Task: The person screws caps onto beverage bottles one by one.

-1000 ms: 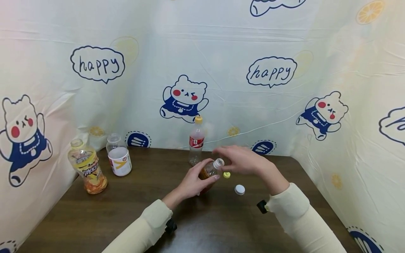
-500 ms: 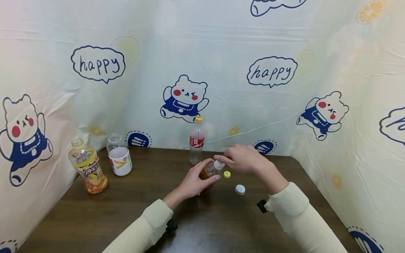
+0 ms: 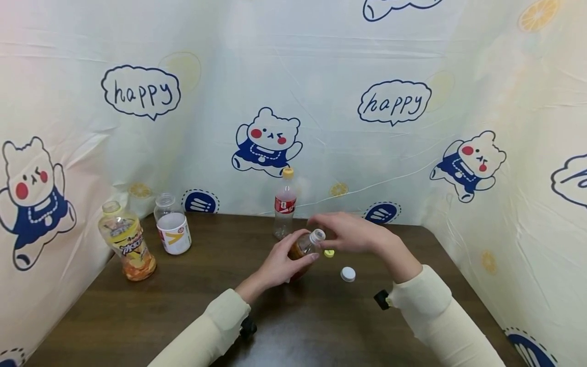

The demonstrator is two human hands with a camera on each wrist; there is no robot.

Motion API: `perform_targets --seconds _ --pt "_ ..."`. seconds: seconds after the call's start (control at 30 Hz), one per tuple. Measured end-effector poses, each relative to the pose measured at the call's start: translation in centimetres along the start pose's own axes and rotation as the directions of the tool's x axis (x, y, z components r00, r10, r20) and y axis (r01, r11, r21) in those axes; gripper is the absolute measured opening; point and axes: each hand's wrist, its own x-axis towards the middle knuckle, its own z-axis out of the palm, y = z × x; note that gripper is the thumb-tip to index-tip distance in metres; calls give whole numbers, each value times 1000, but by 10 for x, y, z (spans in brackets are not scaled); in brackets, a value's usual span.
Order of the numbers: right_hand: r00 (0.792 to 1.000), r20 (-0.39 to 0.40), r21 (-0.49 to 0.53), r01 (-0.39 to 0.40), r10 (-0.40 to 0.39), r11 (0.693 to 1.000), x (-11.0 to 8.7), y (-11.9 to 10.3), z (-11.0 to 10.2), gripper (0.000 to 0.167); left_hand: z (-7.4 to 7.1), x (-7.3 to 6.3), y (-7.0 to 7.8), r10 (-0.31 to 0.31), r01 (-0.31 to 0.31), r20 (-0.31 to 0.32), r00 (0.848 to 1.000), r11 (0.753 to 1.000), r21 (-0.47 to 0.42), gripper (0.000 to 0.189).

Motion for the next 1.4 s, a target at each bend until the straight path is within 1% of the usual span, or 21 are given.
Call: perform_targets --seconds 0.1,0.2,0.3,0.4,0.43,0.53,0.63,0.7,0.77,0.87,0.93,1.03,1.13,1.27,1.4 --pt "999 0 -3 32 -32 999 1 0 2 42 0 0 0 -1 1 1 1000 1000 3 61" --pt "999 -7 -8 40 -40 999 2 0 3 36 0 -1 0 -5 5 2 1000 1000 1 59" --pt "1000 -22 -26 16 -17 1000 2 0 4 25 0 -1 0 11 -11 4 1000 1000 2 57" --pt "998 -49 -90 -39 34 995 3 -1 3 15 0 -1 1 30 -30 6 1000 999 18 58" --pt "996 -65 -126 -65 57 990 3 -2 3 17 0 -1 1 36 -36 7 999 999 23 59" --pt "986 -112 -211 -144 122 967 4 -2 3 33 1 -1 4 38 -38 7 999 999 33 61" --pt "976 -140 -233 -196 166 953 3 -2 1 42 2 0 4 30 -30 1 1000 999 31 62" --pt "975 -138 -223 -201 174 954 3 -1 1 43 2 0 4 21 -21 -6 1000 999 30 61" --pt "979 -126 -199 -184 161 963 2 0 0 40 2 0 2 12 -12 -8 1000 999 30 61" --pt "987 -104 -160 -137 121 978 0 1 0 36 2 0 0 7 -7 -5 1000 1000 31 60" --pt "992 -84 -128 -105 95 986 -1 0 0 41 2 -1 0 5 -5 1 1000 1000 28 60" --pt "997 -48 -88 -66 62 994 -2 -1 0 53 1 -2 0 12 -12 4 1000 1000 21 59" --pt "1000 -15 -63 -24 23 998 -1 -3 1 52 1 -2 1 20 -20 3 1000 1000 12 60" --pt "1000 -5 -60 13 -13 998 2 -3 3 39 1 -2 2 20 -20 2 1000 1000 8 59" --pt "1000 -6 -63 7 -7 998 4 -3 3 22 1 -2 2 30 -30 11 999 999 11 57"
